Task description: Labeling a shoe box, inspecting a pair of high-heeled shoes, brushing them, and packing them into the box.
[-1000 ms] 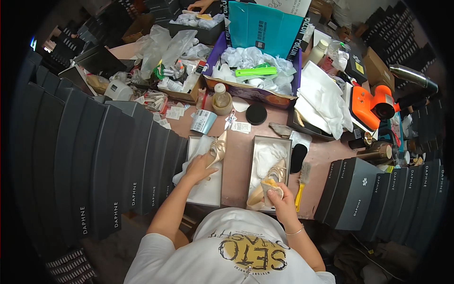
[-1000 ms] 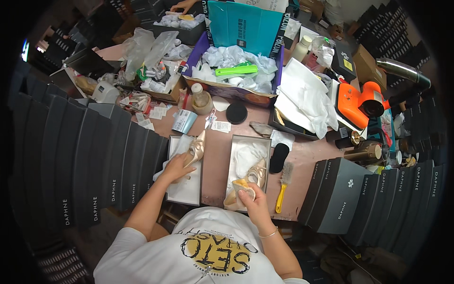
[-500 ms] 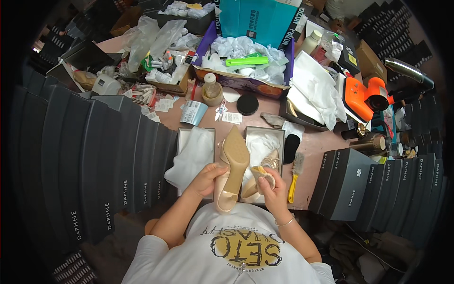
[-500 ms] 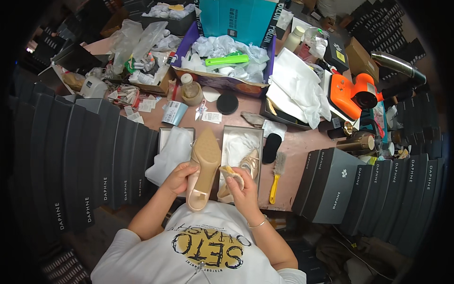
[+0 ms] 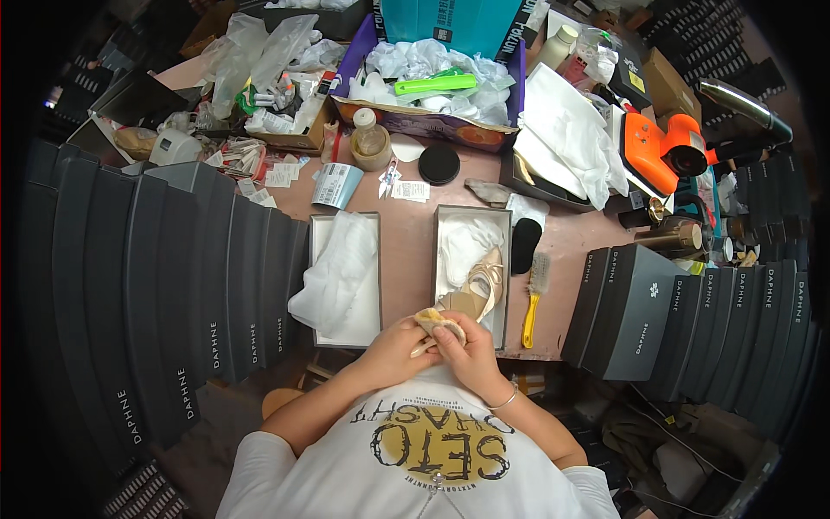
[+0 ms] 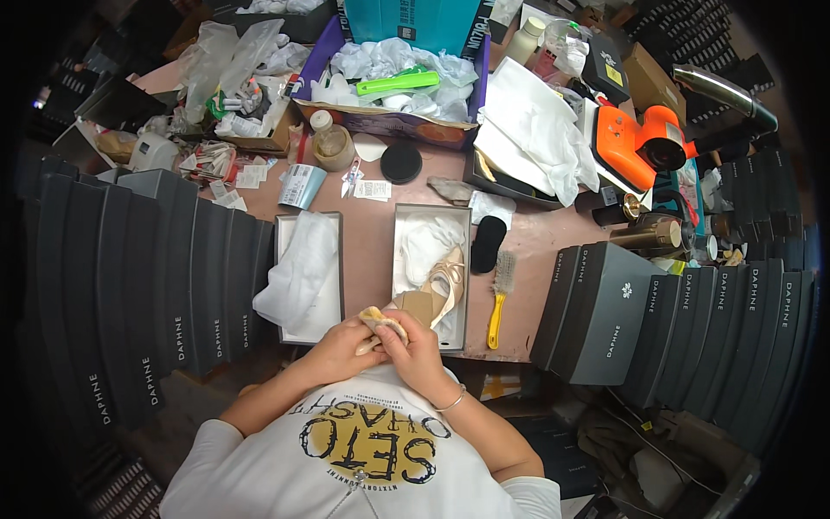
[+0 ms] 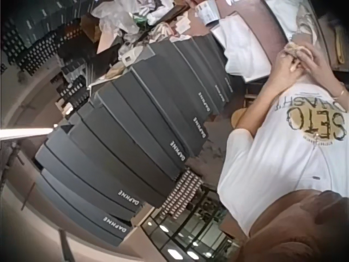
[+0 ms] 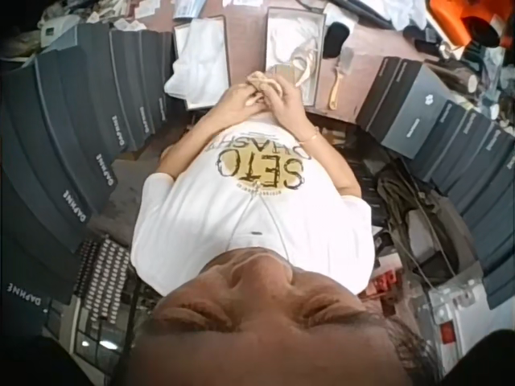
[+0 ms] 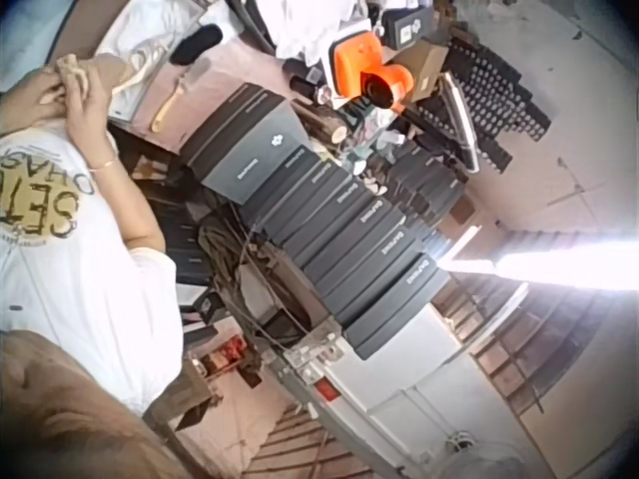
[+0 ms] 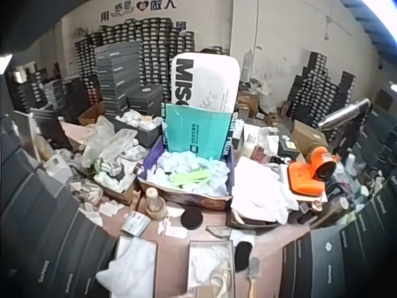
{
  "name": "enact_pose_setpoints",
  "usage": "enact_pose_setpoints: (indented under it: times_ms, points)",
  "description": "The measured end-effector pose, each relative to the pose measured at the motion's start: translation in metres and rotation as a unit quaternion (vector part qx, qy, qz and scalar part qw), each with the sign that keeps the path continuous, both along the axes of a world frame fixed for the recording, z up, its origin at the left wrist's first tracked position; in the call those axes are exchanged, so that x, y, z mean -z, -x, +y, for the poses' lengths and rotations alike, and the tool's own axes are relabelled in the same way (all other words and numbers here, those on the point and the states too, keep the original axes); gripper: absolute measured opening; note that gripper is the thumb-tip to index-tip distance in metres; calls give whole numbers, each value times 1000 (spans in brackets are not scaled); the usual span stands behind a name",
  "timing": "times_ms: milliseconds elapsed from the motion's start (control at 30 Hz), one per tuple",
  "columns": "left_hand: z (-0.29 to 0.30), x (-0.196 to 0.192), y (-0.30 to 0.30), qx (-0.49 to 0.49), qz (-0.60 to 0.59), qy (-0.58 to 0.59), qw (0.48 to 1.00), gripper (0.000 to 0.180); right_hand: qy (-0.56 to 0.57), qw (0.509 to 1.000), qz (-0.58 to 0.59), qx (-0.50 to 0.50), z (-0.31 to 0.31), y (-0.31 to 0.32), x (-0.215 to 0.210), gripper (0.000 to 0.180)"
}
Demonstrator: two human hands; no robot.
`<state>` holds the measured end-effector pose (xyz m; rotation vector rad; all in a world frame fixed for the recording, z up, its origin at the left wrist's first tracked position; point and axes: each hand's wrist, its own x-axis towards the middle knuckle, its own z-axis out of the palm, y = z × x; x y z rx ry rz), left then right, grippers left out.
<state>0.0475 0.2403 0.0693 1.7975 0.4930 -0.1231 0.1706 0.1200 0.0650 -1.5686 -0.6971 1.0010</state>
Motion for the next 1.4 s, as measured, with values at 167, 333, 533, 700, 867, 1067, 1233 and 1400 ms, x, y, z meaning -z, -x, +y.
enact_pose_setpoints:
  times_ms: [167,333,533,700,867,1067,1233,1400]
  points:
    - [-10,24,18,-39,-131,-23,990,21,-15,977,-209,38,-9,-36,-19,18]
    - [-11,13,14,-48,-129,29,990,18,-103,931,-329,-121,-16,-16,-36,35]
    - [-22,12,18,-72,-96,60,991,8,-80,909,-369,-177,-25,-8,-41,34]
    - [-21,12,21,-134,-147,28,980,4,-34,923,-376,-73,-37,-18,-41,34]
    - [-24,-1,17,-141,-157,-5,977,5,-166,880,-398,-202,-12,-11,-46,37]
    - [-20,11,25,-174,-208,-102,957,12,-96,879,-414,-218,-38,-12,-35,32]
    - [-10,-11,17,-157,-228,-221,935,10,-126,901,-411,-50,-17,-28,-53,41]
    - [-8,-13,17,-139,-220,-275,925,12,-170,870,-422,-190,-5,-7,-51,31]
